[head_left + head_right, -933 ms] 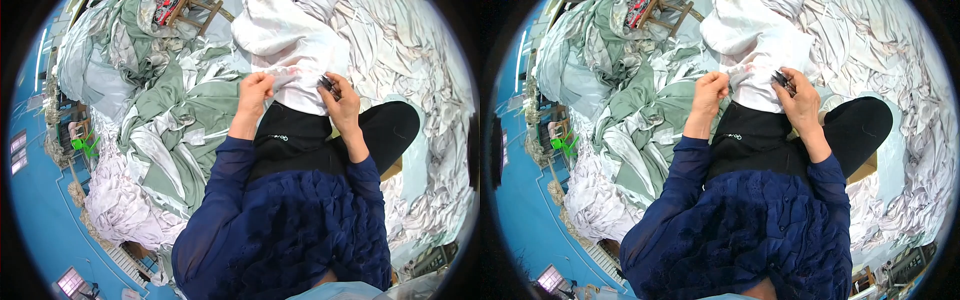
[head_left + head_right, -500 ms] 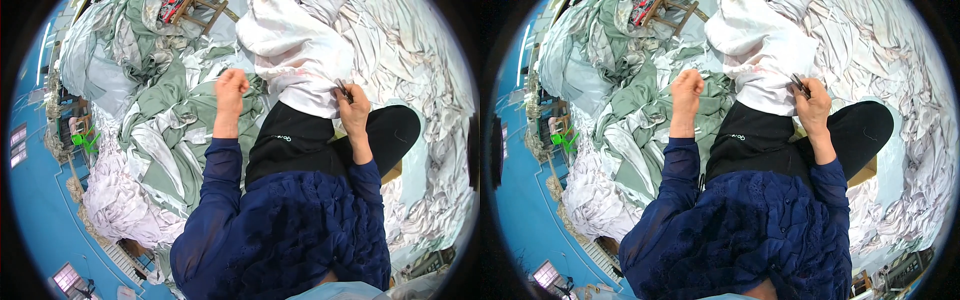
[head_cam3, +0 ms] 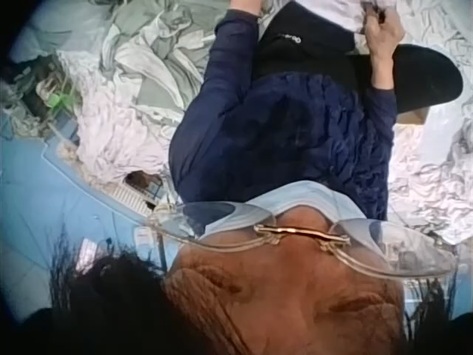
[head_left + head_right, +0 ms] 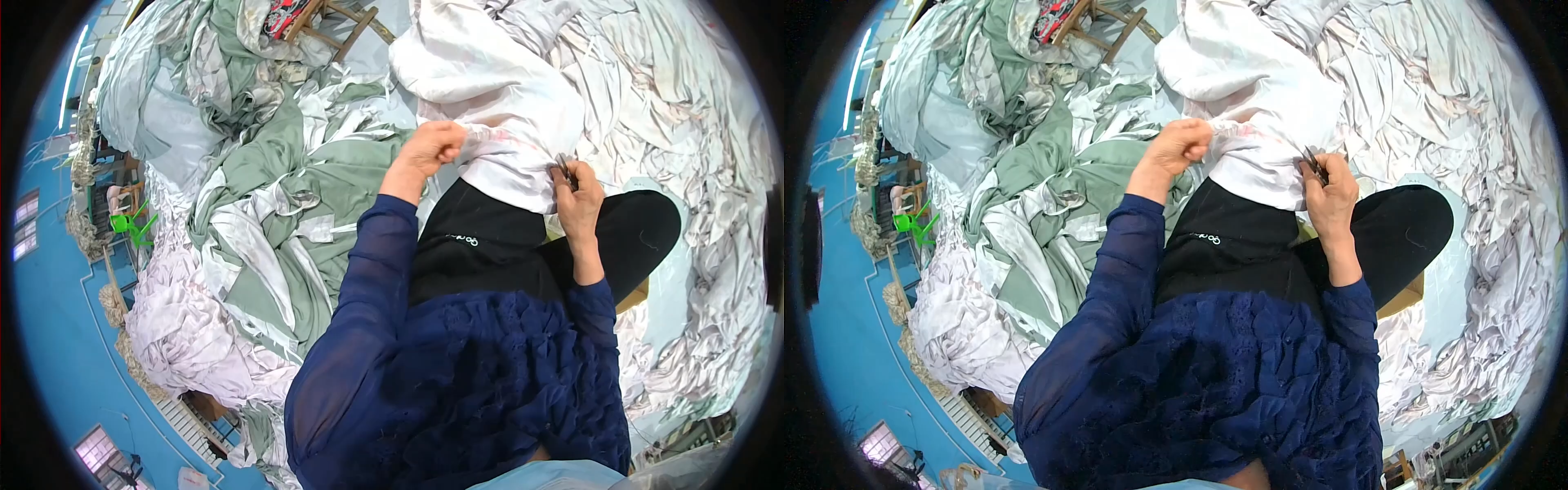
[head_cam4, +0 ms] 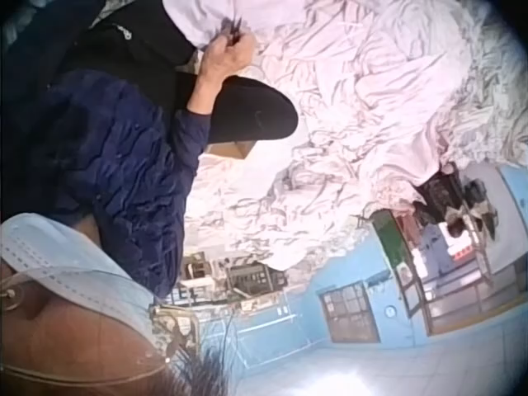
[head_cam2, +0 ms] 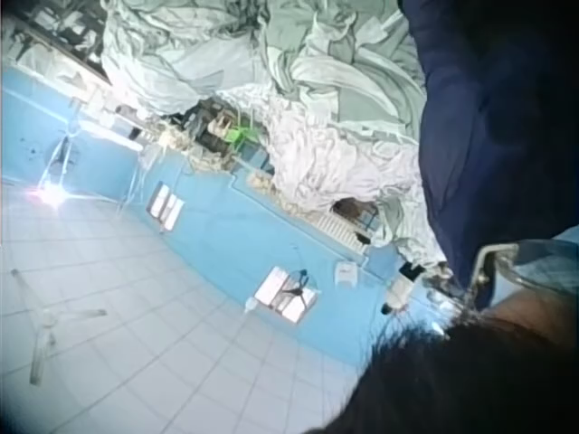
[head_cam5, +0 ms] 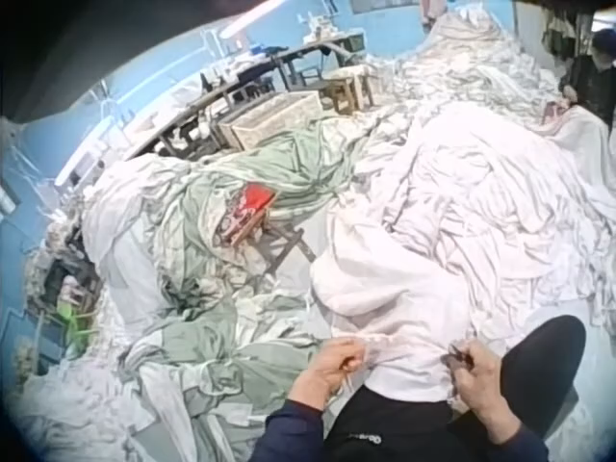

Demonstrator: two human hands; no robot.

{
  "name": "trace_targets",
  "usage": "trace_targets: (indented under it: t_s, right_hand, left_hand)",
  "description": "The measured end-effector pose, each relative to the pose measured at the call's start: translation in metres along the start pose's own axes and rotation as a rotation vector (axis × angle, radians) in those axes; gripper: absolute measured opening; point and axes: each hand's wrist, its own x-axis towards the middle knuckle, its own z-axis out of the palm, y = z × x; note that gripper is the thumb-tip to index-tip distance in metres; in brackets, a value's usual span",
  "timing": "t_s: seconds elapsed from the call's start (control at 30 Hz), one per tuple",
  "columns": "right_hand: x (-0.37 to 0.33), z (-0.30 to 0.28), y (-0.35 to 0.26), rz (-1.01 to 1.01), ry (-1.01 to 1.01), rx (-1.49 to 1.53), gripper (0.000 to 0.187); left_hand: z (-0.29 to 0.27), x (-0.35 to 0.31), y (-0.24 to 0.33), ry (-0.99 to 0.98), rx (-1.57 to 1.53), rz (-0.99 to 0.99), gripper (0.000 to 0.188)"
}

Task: Trimming loose threads and excess material from large pieces of fabric using thread snips.

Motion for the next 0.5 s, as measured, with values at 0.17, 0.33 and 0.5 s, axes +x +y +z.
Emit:
trace_targets:
  t_s: [0.17, 0.33, 0.5]
  right_hand:
    - [0.001, 0.002, 0.007, -0.046, 0.017, 0.033, 0.012]
    - [0.001, 0.004, 0.006, -0.037, 0.012, 0.059, 0.011]
    - [-0.001, 0.001, 0.012, -0.028, 0.002, 0.051, 0.01]
  left_hand:
    - [-0.029, -0.021, 0.027, -0.099, -0.548, 0.167, 0.012]
    - [-0.007, -0.019, 0.039, 0.124, -0.111, 0.367, 0.012]
    - [0.022, 0.005, 0.039, 0.132, -0.249, 0.434, 0.01]
